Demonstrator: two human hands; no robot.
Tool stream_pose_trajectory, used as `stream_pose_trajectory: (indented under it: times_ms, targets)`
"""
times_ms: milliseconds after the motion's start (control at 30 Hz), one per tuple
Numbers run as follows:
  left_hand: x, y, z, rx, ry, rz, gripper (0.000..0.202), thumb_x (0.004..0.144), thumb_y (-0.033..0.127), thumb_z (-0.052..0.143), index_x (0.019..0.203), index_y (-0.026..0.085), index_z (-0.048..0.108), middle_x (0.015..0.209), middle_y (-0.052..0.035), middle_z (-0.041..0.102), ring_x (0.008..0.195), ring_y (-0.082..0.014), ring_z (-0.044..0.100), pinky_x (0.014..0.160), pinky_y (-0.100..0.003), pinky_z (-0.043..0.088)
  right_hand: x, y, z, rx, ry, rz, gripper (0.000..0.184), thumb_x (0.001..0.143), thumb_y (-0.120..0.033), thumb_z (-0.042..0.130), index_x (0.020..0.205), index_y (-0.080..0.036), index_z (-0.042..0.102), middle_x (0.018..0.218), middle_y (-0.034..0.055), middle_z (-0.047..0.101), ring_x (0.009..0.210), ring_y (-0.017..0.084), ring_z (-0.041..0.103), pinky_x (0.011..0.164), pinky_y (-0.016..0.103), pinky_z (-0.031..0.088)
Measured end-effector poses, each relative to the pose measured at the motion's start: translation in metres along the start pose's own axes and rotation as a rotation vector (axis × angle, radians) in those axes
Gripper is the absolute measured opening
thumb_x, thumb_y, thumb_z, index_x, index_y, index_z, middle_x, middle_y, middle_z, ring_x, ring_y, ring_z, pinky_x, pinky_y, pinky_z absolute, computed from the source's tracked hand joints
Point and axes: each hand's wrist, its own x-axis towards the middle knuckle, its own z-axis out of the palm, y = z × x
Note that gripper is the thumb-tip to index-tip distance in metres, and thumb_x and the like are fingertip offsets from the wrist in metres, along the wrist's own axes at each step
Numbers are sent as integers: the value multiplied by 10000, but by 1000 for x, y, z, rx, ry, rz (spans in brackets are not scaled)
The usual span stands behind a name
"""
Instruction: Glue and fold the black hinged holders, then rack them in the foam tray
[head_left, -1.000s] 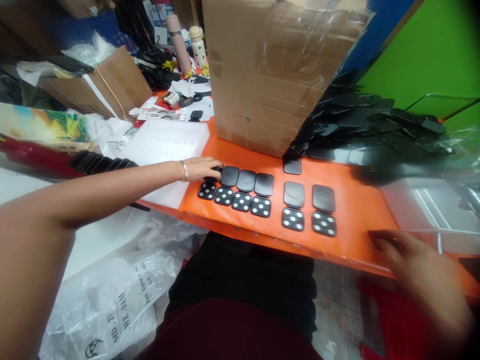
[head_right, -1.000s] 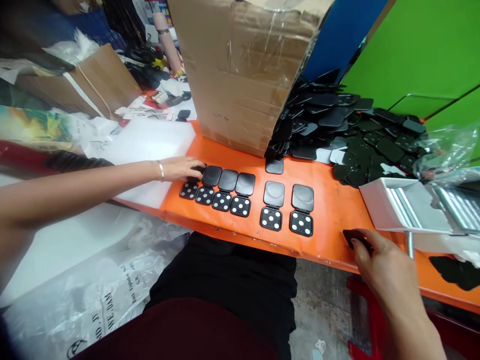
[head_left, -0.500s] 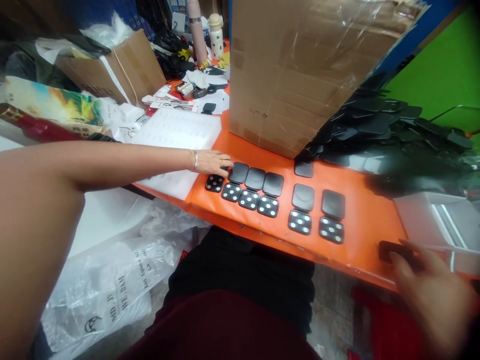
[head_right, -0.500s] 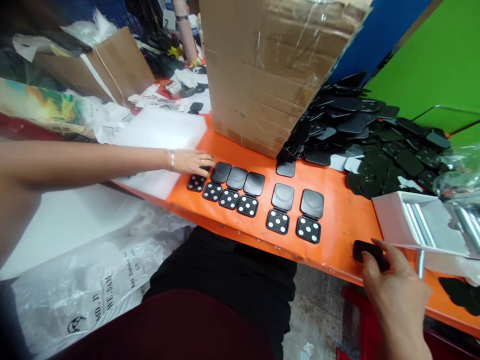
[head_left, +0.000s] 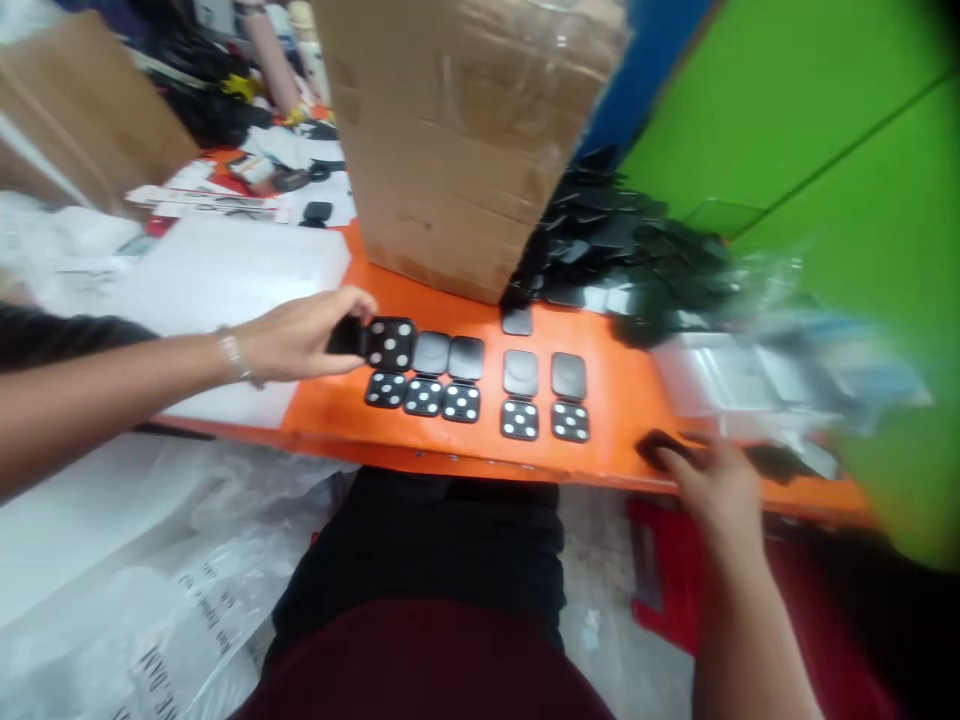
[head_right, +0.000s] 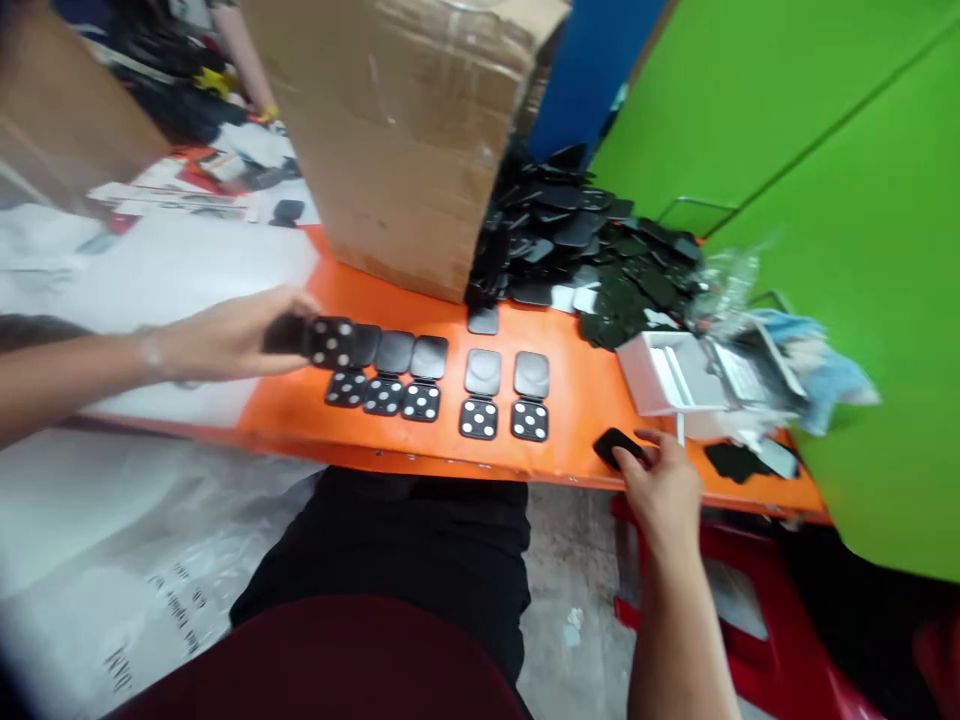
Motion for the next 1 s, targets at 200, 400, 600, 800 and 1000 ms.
stream_pose_trajectory:
  times_ms: [200, 400, 600, 800, 1000]
  targets:
    - [-48, 35, 50, -633, -179, -385, 362, 647, 396, 725, 979, 304, 613, 947, 43, 703, 904, -188, 655, 814, -301, 478, -9, -8, -6, 280, -155, 217, 352, 717, -352, 565, 985, -136, 640, 578, 38, 631, 464, 189, 584, 464, 305, 477]
    - [-70, 57, 100, -1066, -291, -520, 421, 706, 358, 728, 1116, 350, 630, 1034, 9, 717, 1048, -233, 642, 968, -377, 454, -14, 2, -10, 217, -72, 140, 314, 712, -366, 602, 925, -152, 688, 776, 81, 709, 723, 239, 671, 656, 339, 521]
    - [-72, 93, 137, -1531, -234, -570, 504, 746, 399, 721, 1183, 206, 558, 971, -104, 702, 926, -257, 683, 832, -386, 539, -34, -42, -16, 111, 59, 105, 226, 713, -366, 635, 820, -182, 710, 755, 72, 690, 760, 249, 639, 765, 382, 485]
    - [-66, 109, 165, -1648, -256, -477, 485, 725, 343, 749, 1147, 190, 564, 1013, -114, 678, 864, -259, 699, 736, -355, 561, -82, -122, 9, 672, -417, 85, 259, 663, -441, 732, 704, -200, 650, 770, 31, 658, 732, 186, 605, 667, 291, 479]
    - [-67, 107, 171, -1628, -354, -409, 424, 719, 294, 746, 1097, 175, 595, 998, -109, 694, 822, -229, 706, 756, -332, 546, -113, -149, 45, 942, -870, 194, 272, 660, -420, 760, 650, -190, 613, 808, 20, 665, 764, 155, 596, 746, 285, 482]
